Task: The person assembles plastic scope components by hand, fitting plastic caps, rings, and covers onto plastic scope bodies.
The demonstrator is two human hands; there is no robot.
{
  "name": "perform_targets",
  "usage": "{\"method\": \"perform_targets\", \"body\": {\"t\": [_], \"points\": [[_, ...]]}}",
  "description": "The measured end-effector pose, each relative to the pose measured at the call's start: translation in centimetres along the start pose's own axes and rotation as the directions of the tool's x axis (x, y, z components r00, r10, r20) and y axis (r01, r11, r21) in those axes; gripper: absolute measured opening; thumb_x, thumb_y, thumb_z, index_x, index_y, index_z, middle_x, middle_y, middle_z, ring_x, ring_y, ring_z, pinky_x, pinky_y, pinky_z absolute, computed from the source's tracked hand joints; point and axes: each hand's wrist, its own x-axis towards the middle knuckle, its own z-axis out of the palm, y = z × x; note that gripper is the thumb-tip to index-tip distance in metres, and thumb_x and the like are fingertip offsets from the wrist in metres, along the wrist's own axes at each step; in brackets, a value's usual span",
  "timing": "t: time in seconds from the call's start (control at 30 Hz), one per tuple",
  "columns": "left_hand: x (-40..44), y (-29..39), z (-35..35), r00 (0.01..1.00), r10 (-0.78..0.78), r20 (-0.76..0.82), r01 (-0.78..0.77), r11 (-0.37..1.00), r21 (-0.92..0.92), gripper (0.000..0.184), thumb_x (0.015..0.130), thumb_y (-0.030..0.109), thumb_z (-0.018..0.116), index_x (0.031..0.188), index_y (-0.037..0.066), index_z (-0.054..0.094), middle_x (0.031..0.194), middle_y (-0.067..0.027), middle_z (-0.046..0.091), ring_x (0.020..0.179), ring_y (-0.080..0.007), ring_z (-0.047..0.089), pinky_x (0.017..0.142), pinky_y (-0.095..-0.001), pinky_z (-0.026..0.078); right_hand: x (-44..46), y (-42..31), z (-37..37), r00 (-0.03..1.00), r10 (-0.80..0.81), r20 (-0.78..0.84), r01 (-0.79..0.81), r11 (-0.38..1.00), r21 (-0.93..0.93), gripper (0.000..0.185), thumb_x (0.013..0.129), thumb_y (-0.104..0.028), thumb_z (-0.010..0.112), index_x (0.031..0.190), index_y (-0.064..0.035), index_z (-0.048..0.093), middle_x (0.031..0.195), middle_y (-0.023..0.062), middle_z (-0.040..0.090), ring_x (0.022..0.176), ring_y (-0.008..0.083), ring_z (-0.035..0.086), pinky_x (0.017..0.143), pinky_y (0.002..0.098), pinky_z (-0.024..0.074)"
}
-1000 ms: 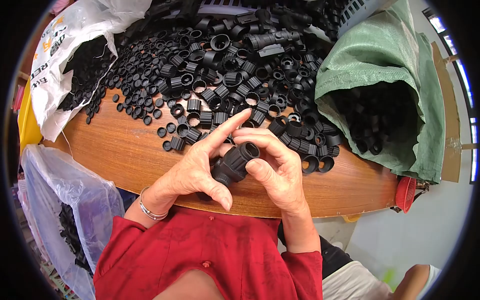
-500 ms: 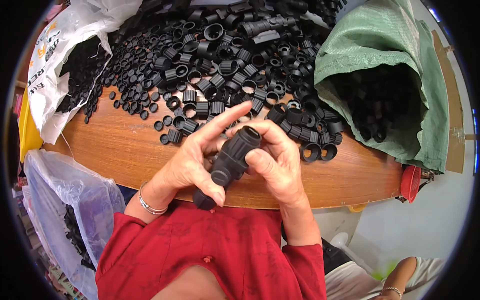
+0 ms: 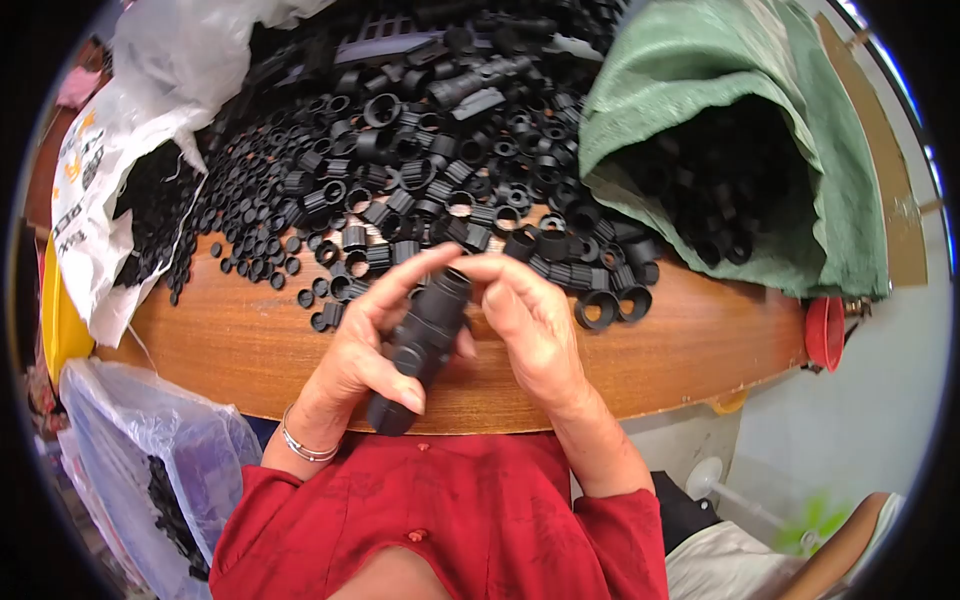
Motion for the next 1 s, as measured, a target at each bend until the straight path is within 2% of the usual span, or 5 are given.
{"method": "perform_targets", "body": {"t": [0.1, 0.43, 0.63, 0.77, 1.0], "points": [[0.5, -0.2, -0.7, 0.999, 0.027, -0.046, -0.032, 0.992, -0.123, 0.115, 0.049, 0.009, 0.085, 0.152, 0.005, 0.034, 0.103, -0.0134, 0.068, 0.093, -0.0212, 0.067, 0.083, -0.0306, 0.052, 1.4, -2.9, 0.4, 0.967, -0.243, -0.072, 0.202, 0.912, -0.357, 0.040, 0.103, -0.032, 0.054, 0.109, 0.0045, 0.068, 0.104, 0.0083, 0.065, 0.092, 0.0142, 0.058, 0.087, 0.0304, 0.0454], [0.4, -0.2, -0.6, 0.989, 0.075, -0.125, -0.093, 0.985, -0.148, 0.111, 0.049, 0.012, 0.082, 0.149, 0.002, 0.036, 0.096, -0.0142, 0.067, 0.089, -0.0236, 0.067, 0.083, -0.0338, 0.052, 2.7, -8.5, 1.9, 0.873, -0.466, 0.145, 0.486, 0.808, -0.333, 0.044, 0.102, -0.033, 0.053, 0.117, 0.0069, 0.064, 0.096, 0.0111, 0.057, 0.089, 0.0199, 0.053, 0.098, 0.0423, 0.0450], [0.3, 0.1, -0.8, 0.986, 0.081, -0.143, -0.101, 0.986, -0.134, 0.110, 0.049, 0.011, 0.081, 0.149, 0.001, 0.036, 0.095, -0.0164, 0.068, 0.087, -0.0240, 0.067, 0.081, -0.0331, 0.052, 2.7, -10.6, 0.6, 0.815, -0.489, 0.312, 0.538, 0.838, -0.092, 0.042, 0.104, -0.039, 0.047, 0.125, -0.0055, 0.062, 0.093, 0.0049, 0.055, 0.087, 0.0168, 0.052, 0.103, 0.0454, 0.0404], [0.3, 0.1, -0.6, 0.986, 0.070, -0.153, -0.093, 0.985, -0.144, 0.111, 0.047, 0.011, 0.079, 0.148, 0.000, 0.036, 0.093, -0.0193, 0.069, 0.085, -0.0265, 0.067, 0.077, -0.0335, 0.053, 3.3, -10.9, 1.0, 0.764, -0.398, 0.508, 0.419, 0.905, 0.078, 0.041, 0.104, -0.043, 0.044, 0.129, -0.0149, 0.060, 0.090, -0.0001, 0.054, 0.085, 0.0139, 0.051, 0.107, 0.0469, 0.0369], [0.5, -0.1, -0.6, 0.977, 0.104, -0.185, -0.126, 0.985, -0.114, 0.114, 0.043, 0.013, 0.078, 0.148, -0.003, 0.035, 0.090, -0.0203, 0.069, 0.085, -0.0288, 0.067, 0.078, -0.0357, 0.053, 3.6, -12.2, -0.4, 0.695, -0.431, 0.576, 0.412, 0.895, 0.173, 0.042, 0.106, -0.049, 0.038, 0.137, -0.0313, 0.058, 0.084, -0.0089, 0.051, 0.082, 0.0088, 0.049, 0.114, 0.0496, 0.0308]]}}
